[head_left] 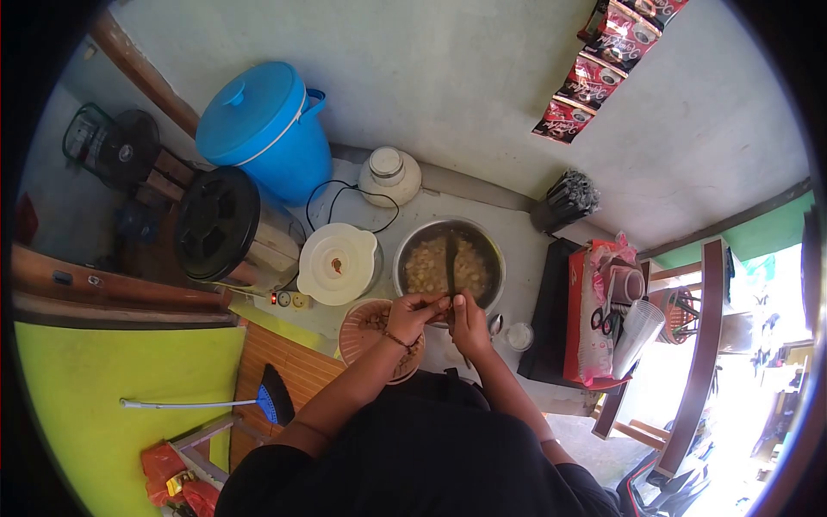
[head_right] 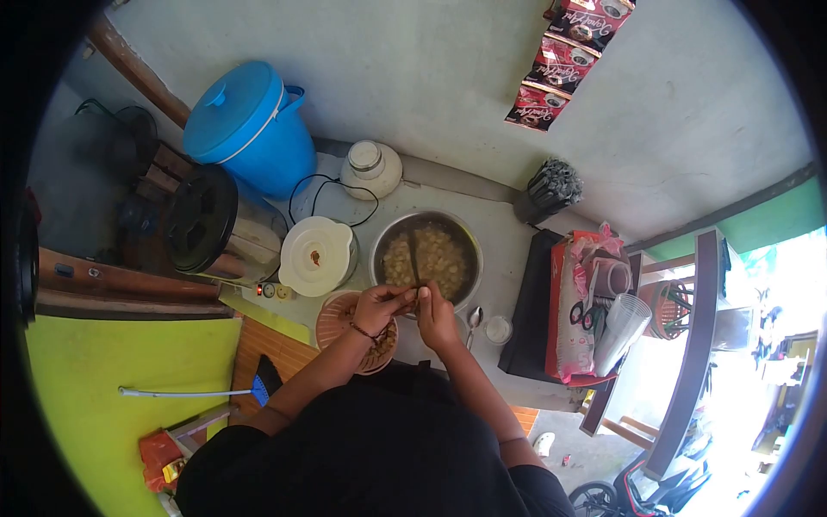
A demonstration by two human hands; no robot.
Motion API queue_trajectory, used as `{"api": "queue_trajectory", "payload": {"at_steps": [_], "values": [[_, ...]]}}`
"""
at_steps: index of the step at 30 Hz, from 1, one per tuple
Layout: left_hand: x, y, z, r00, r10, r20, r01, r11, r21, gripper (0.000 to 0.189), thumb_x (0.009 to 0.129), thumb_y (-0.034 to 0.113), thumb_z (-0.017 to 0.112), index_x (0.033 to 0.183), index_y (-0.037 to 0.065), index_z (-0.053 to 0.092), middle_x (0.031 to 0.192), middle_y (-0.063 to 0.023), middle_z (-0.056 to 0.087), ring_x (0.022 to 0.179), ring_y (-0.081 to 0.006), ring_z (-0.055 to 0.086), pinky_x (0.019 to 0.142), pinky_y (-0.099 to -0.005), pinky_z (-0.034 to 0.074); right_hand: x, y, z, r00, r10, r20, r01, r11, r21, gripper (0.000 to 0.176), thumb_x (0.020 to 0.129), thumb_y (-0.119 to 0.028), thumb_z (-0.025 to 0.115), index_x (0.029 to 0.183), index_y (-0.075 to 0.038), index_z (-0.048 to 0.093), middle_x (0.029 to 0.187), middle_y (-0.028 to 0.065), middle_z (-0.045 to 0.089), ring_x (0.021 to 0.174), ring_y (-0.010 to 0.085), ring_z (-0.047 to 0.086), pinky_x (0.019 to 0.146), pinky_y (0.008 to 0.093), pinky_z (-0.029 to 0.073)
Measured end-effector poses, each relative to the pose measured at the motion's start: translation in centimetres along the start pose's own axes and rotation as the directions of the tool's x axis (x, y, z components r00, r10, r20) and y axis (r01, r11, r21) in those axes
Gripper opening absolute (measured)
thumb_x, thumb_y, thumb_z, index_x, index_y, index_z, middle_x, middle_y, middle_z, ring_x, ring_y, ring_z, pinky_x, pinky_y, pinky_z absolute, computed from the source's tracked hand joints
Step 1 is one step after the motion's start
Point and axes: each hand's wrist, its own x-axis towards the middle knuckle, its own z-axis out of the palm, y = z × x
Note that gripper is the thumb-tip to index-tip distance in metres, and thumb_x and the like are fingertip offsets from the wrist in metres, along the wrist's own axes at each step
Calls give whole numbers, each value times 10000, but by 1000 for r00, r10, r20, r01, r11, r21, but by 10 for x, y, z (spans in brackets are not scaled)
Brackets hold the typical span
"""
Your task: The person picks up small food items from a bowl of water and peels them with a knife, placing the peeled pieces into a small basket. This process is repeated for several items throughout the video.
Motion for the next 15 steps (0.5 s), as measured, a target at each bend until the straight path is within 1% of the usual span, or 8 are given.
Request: {"api": "queue_trajectory", "payload": {"at_steps": [2, 5, 8, 11, 13, 14, 15], "values": [[7, -4, -2, 999, 9, -49, -10, 1000, -22, 212, 826, 93, 705, 993, -30, 658, 905, -83, 675, 779, -150, 659, 700, -249, 560, -1, -6, -5, 993, 105, 49, -112, 980, 166, 447, 1002, -404, 321, 1258, -63, 456, 623, 111, 553, 569, 202, 586, 559, 330, 458], [15, -10, -4, 995, 29, -95, -32, 999, -25, 239, 821, 109, 714, 1012, -26, 664, 890, -77, 673, 773, -145, 656, 706, -246, 560, -8, -24, -7, 997, 21, 69, -30, 991, 130, 478, 999, -431, 316, 1277, -66, 453, 587, 46, 476, 531, 89, 489, 535, 273, 433], [17, -8, 2, 996, 24, -90, -29, 998, -56, 248, 821, 126, 718, 1016, -19, 666, 890, -75, 674, 792, -142, 657, 700, -244, 556, -4, -15, -7, 998, -38, 48, 35, 998, 60, 460, 1000, -408, 320, 1316, -89, 419, 619, 108, 545, 558, 207, 582, 553, 337, 454], [18, -10, 2, 998, -1, -69, -2, 999, -55, 247, 831, 148, 711, 1017, -10, 670, 893, -67, 677, 801, -140, 660, 694, -239, 550, -1, -12, -6, 996, -86, 1, 85, 990, -111, 416, 999, -362, 326, 1314, -103, 408, 717, 200, 616, 680, 385, 633, 606, 438, 473], [15, -6, 6, 997, -25, -72, 22, 999, -45, 250, 837, 165, 706, 1015, -7, 671, 896, -65, 679, 809, -145, 664, 689, -236, 547, 0, -12, -3, 996, -81, -37, 72, 975, -209, 376, 993, -330, 336, 1276, -99, 424, 794, 237, 625, 776, 449, 602, 653, 491, 465], [12, -4, 10, 993, -42, -108, 39, 999, -27, 246, 832, 169, 713, 1003, -5, 673, 876, -62, 678, 776, -134, 658, 652, -224, 528, 0, -13, -2, 995, -82, -55, 66, 964, -257, 357, 990, -314, 340, 1257, -96, 432, 832, 255, 630, 824, 482, 587, 676, 518, 461], [7, 3, 18, 988, -57, -144, 57, 998, -10, 243, 827, 172, 719, 990, -2, 675, 856, -59, 678, 742, -123, 652, 615, -213, 509, 2, -10, 0, 994, -84, -69, 63, 962, -264, 337, 987, -310, 345, 1226, -92, 442, 832, 257, 629, 824, 479, 588, 678, 522, 461]]}}
